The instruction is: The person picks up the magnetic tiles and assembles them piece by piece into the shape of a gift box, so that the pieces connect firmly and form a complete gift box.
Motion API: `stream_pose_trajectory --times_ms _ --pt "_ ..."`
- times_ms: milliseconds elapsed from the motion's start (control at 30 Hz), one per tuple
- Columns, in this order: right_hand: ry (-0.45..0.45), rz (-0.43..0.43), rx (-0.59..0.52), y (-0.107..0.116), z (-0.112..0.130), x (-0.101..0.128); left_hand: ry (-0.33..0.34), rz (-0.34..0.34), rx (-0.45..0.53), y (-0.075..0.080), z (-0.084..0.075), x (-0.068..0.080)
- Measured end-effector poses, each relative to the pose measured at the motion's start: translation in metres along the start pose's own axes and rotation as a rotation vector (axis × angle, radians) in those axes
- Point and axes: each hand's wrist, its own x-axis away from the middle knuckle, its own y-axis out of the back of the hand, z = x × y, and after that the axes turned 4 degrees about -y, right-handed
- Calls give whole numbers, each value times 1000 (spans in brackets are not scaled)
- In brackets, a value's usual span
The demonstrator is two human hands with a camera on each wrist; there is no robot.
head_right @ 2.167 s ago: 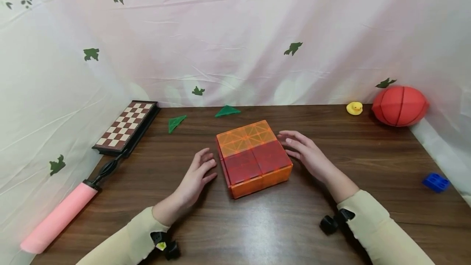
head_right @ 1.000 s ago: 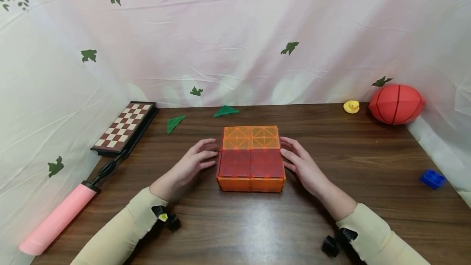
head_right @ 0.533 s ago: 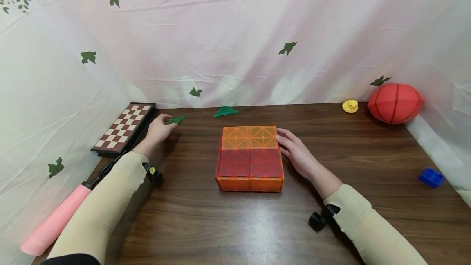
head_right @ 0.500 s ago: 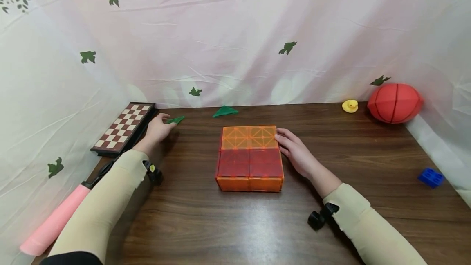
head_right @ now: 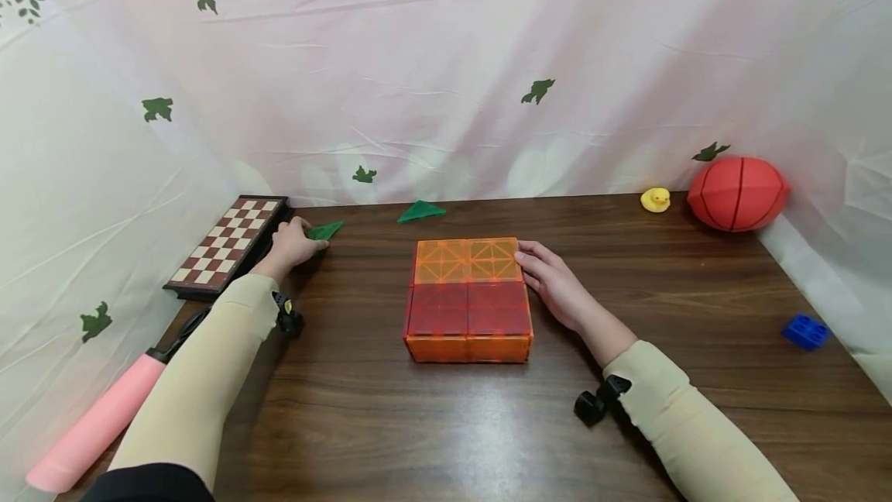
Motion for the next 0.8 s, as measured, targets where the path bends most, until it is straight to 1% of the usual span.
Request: stream_pose_trajectory --times_ms 100,233,333,467,567,633,700,800 --pt "-8 -1 2 0 -1 -1 5 -28 58 -2 0 3" --pt "-7 1 7 0 -1 -1 -26 -59 112 -3 -1 9" --pt "-5 -3 6 0 0 0 -47 -66 154 -4 -4 14" --pt "-1 -6 10 0 0 1 -71 -68 185 -4 -10 22" --pt "3 -4 15 0 0 0 -130 -77 207 -4 -18 29" --pt "6 0 16 0 0 0 -182 -74 239 -4 -27 36" --pt "7 2 17 0 0 0 -239 -65 275 -4 -39 45" --pt "5 8 19 0 0 0 -324 -49 330 -4 -62 62"
